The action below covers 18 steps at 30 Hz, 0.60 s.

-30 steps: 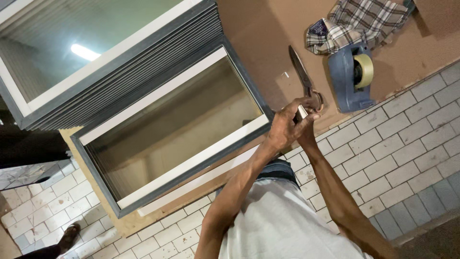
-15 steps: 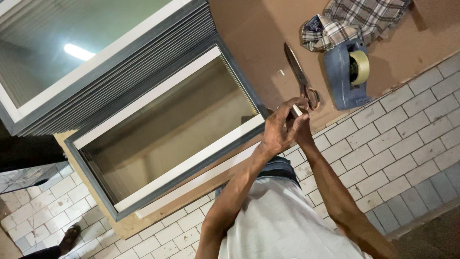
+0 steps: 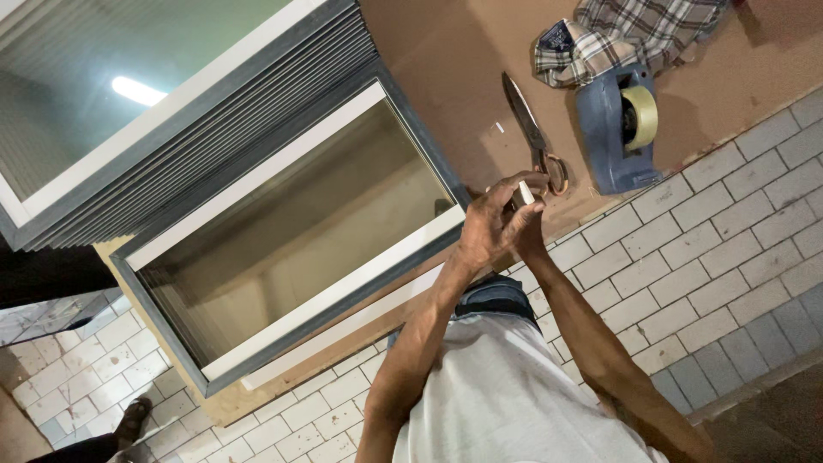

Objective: The person assembles window frames by placing white plastic strips into the grooves of grey frames. They use shears to trim the strips and repeatedly lift and restack the frames on a workbench.

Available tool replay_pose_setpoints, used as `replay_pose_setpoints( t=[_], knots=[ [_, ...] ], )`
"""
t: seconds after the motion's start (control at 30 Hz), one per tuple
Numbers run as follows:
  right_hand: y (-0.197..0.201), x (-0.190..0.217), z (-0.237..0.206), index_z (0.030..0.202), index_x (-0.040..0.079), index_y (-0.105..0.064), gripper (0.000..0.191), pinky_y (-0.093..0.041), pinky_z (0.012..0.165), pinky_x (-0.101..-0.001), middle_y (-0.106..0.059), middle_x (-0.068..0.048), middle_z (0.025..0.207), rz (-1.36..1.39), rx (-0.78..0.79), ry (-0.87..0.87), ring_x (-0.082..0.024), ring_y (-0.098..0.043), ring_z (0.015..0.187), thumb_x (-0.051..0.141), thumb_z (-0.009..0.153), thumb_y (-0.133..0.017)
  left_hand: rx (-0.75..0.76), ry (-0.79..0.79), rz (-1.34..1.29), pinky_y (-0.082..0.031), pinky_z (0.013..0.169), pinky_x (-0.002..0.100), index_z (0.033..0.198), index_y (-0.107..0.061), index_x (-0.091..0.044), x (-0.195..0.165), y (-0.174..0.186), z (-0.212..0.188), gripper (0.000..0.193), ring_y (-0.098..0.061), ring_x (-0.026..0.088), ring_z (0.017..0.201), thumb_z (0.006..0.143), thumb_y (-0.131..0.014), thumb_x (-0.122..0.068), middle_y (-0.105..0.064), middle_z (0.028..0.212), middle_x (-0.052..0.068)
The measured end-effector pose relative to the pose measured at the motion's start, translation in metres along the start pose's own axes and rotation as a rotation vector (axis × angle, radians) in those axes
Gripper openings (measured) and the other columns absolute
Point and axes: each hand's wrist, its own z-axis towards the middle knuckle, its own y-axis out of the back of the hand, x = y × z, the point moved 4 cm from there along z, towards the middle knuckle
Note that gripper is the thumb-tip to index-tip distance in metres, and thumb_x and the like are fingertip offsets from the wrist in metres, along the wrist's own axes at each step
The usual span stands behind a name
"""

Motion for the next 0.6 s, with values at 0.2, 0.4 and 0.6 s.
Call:
replay_pose_setpoints(
  t=[0.2, 0.4, 0.6],
  knots=[
    [0.001, 0.004, 0.0, 0.129, 0.001, -0.057, 0.038, -0.053, 0.089, -0.0349, -0.057, -0.008, 0.116, -0.315, -0.024, 0.087, -0.018, -0.06, 0.105, 0.03, 0.106, -0.065, -0.085, -0.07, 0.031, -0.061, 0.092, 0.037, 0.141, -0.05, -0.007, -0.002, -0.01, -0.007, 0.051, -0.071, 0.028, 0.113, 0.099, -0.07, -0.025, -0.068, 0.131, 0.016],
    [0.013, -0.002, -0.003, 0.143, 0.003, -0.043, 0.046, -0.053, 0.095, -0.0372, -0.059, -0.006, 0.116, -0.342, -0.075, 0.136, -0.017, -0.06, 0.108, 0.022, 0.107, -0.064, -0.069, -0.311, 0.102, -0.062, 0.093, 0.038, 0.123, -0.058, -0.012, -0.007, -0.023, -0.005, 0.029, -0.073, 0.03, 0.114, 0.099, -0.073, -0.01, -0.068, 0.132, 0.013],
    [0.025, -0.01, -0.01, 0.146, 0.006, -0.037, 0.049, -0.054, 0.102, -0.0364, -0.061, -0.006, 0.128, 0.122, -0.069, 0.082, -0.017, -0.062, 0.115, 0.028, 0.107, -0.057, -0.14, -0.282, 0.126, -0.061, 0.089, 0.039, 0.136, -0.049, -0.004, -0.01, -0.035, -0.007, 0.045, -0.072, 0.031, 0.107, 0.098, -0.073, -0.006, -0.066, 0.13, 0.02]
  ],
)
